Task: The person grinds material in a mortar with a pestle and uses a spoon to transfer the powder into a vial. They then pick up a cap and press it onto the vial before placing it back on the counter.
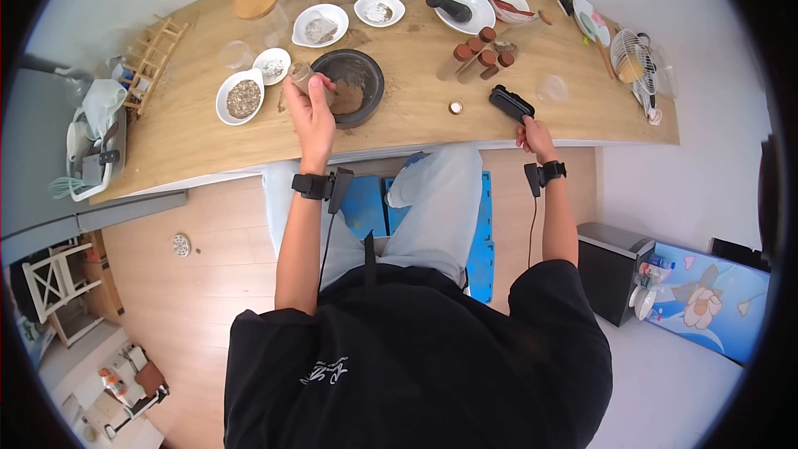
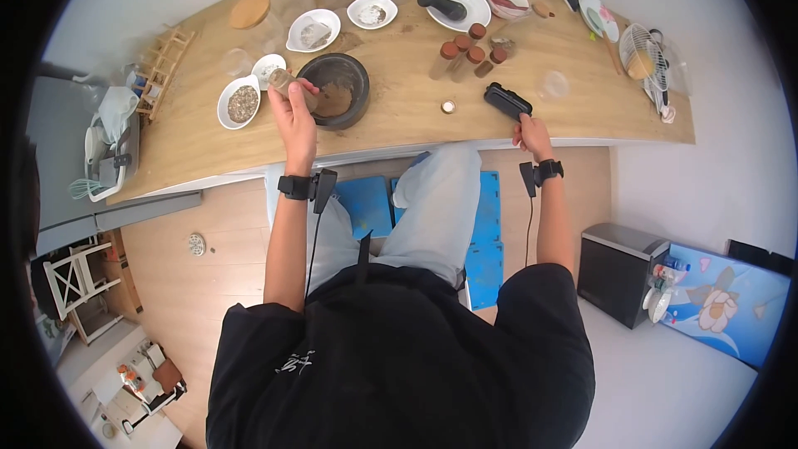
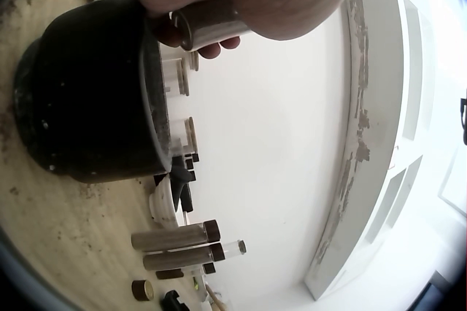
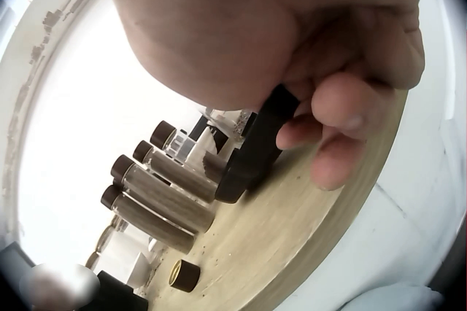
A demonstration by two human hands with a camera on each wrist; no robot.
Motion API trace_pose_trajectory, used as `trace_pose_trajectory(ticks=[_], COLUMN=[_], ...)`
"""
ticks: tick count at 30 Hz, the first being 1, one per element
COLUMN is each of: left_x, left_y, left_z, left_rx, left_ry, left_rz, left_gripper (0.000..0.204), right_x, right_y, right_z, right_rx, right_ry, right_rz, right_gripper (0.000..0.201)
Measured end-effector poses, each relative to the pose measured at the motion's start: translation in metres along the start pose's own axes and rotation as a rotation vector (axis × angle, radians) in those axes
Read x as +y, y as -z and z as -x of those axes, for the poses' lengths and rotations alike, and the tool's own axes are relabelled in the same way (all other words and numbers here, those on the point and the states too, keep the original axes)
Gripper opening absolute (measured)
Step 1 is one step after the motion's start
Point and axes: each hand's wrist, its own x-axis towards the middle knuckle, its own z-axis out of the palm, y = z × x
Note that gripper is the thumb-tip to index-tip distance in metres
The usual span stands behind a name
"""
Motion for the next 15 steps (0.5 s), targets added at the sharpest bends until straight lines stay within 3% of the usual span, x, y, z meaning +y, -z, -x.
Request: trace_pose_trajectory(ticks=[3,7,11,13,15], left_x=[-0.002,-0.003,0.001,0.000,0.001], left_y=[0.001,0.003,0.001,0.001,0.004], left_z=[-0.001,-0.002,-0.002,-0.002,-0.002], left_rx=[0.003,0.004,-0.015,-0.025,-0.021], left_ry=[0.009,0.018,0.009,0.017,0.012], left_rz=[-0.002,0.005,-0.002,0.000,0.004], left_gripper=[0.025,0.024,0.018,0.018,0.018], right_x=[-0.011,-0.012,-0.035,-0.074,-0.076], right_y=[0.004,-0.007,-0.084,-0.119,-0.132], right_z=[0.003,0.020,0.039,0.059,0.048], right_rx=[0.051,0.149,0.268,0.348,0.306], right_ry=[-0.151,-0.124,0.497,0.730,0.769], right_rz=[0.009,0.015,0.430,0.469,0.519], right_gripper=[0.060,0.070,0.045,0.039,0.036])
